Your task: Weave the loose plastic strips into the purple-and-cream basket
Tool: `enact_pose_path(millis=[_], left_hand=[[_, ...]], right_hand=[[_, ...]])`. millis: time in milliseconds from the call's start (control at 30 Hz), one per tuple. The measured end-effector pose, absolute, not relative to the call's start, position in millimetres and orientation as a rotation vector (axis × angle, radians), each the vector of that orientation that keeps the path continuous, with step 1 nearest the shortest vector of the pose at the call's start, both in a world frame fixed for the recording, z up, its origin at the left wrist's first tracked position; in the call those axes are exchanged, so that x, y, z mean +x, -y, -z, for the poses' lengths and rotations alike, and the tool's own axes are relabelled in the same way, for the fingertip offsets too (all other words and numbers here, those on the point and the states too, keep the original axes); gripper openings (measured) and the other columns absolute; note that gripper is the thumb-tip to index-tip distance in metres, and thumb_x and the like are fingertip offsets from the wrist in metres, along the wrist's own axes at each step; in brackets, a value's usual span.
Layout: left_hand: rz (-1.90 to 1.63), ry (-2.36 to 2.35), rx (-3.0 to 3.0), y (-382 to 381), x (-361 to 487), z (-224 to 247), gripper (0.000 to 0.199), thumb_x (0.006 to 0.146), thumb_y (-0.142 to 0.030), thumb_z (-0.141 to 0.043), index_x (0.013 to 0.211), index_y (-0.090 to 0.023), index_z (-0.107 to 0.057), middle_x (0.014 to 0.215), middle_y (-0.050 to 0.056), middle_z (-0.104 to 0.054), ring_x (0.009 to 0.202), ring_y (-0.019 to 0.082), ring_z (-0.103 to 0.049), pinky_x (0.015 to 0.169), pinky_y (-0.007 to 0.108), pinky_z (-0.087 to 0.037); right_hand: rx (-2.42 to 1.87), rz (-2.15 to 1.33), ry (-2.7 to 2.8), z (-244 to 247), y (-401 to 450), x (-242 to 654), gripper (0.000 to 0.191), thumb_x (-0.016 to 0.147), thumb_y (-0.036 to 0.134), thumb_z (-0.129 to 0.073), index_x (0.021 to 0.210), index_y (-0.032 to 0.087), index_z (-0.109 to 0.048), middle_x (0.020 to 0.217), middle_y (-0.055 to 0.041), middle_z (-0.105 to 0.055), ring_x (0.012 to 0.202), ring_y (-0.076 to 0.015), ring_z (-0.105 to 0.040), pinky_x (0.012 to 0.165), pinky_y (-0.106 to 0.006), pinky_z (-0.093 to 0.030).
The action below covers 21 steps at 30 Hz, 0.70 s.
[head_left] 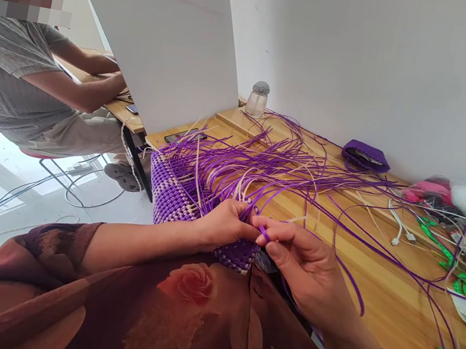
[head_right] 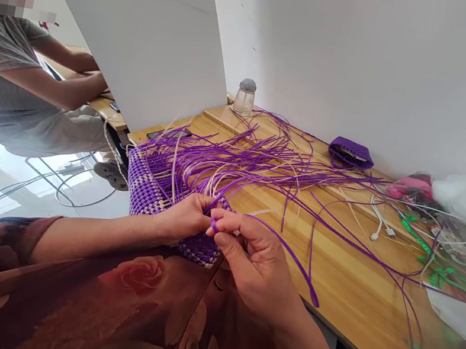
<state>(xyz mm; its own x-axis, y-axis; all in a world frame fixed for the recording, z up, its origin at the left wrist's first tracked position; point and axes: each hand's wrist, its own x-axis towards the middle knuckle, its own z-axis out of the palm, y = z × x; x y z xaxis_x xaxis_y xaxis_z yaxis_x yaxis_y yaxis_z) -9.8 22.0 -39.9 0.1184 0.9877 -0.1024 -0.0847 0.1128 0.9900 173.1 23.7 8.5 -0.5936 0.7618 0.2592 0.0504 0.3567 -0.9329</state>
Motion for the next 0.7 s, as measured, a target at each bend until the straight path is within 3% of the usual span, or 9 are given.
enact_pose_path(millis=[67,133,233,367,500,700], left_hand=[[-1.105,-1.099,1.125,-22.8,-10.1,42.1,0.027,0.06,-0.028,-0.081,0.065,-0.015,-0.059,0.062,-0.004,-0.056,0.059,0.008,-0.046,0.06,0.024,-0.035],[-1.116,-1.093,1.139,-23.2,-10.3,43.2,0.029,0.06,-0.03,-0.083,0.066,-0.015,-0.059,0.067,-0.003,-0.059,0.062,0.009,-0.049,0.062,0.025,-0.037],[-1.117,-1.086,1.143,-22.9,-10.3,43.2,0.031,0.061,-0.03,-0.084,0.066,-0.015,-0.058,0.067,-0.003,-0.058,0.061,0.009,-0.048,0.063,0.025,-0.037],[-1.112,-1.113,1.121,-22.1,-9.4,43.5,0.032,0.06,-0.032,-0.085,0.067,-0.015,-0.059,0.066,-0.002,-0.059,0.06,0.009,-0.048,0.062,0.025,-0.037],[-1.104,-1.106,1.137,-22.2,-8.7,44.0,0.033,0.059,-0.034,-0.086,0.068,-0.015,-0.06,0.068,-0.001,-0.061,0.062,0.01,-0.051,0.062,0.025,-0.038],[-1.11,-1.07,1.229,-22.9,-9.4,40.4,0.026,0.063,-0.03,-0.082,0.066,-0.014,-0.061,0.068,-0.002,-0.06,0.064,0.01,-0.05,0.064,0.025,-0.039]], right_hand=[[-0.808,-1.242,1.856,-2.8,-33.6,169.0,0.011,0.088,0.031,-0.068,0.092,0.022,-0.073,0.086,-0.0033,-0.073,0.082,-0.0152,-0.068,0.074,-0.027,-0.056],[-0.961,-1.298,1.738,4.8,-45.0,167.8,0.019,0.085,0.038,-0.072,0.091,0.019,-0.073,0.074,-0.0023,-0.07,0.061,-0.0104,-0.061,0.055,-0.021,-0.049],[-1.115,-1.474,1.571,16.1,-56.3,170.8,0.034,0.077,0.046,-0.077,0.092,0.017,-0.071,0.069,-0.002,-0.069,0.05,-0.0071,-0.053,0.043,-0.017,-0.041],[-1.181,-1.505,1.511,24.2,-56.1,177.4,0.039,0.07,0.047,-0.081,0.091,0.016,-0.07,0.068,-0.0021,-0.069,0.049,-0.0078,-0.053,0.043,-0.018,-0.043],[-1.195,-1.399,1.697,20.0,-49.9,180.1,0.035,0.075,0.044,-0.077,0.093,0.015,-0.07,0.069,-0.0026,-0.07,0.053,-0.0106,-0.058,0.047,-0.021,-0.047],[-1.182,-0.967,2.08,1.0,-49.0,171.5,0.02,0.085,0.03,-0.067,0.102,0.021,-0.063,0.065,0.0027,-0.07,0.056,-0.014,-0.062,0.059,-0.027,-0.047]])
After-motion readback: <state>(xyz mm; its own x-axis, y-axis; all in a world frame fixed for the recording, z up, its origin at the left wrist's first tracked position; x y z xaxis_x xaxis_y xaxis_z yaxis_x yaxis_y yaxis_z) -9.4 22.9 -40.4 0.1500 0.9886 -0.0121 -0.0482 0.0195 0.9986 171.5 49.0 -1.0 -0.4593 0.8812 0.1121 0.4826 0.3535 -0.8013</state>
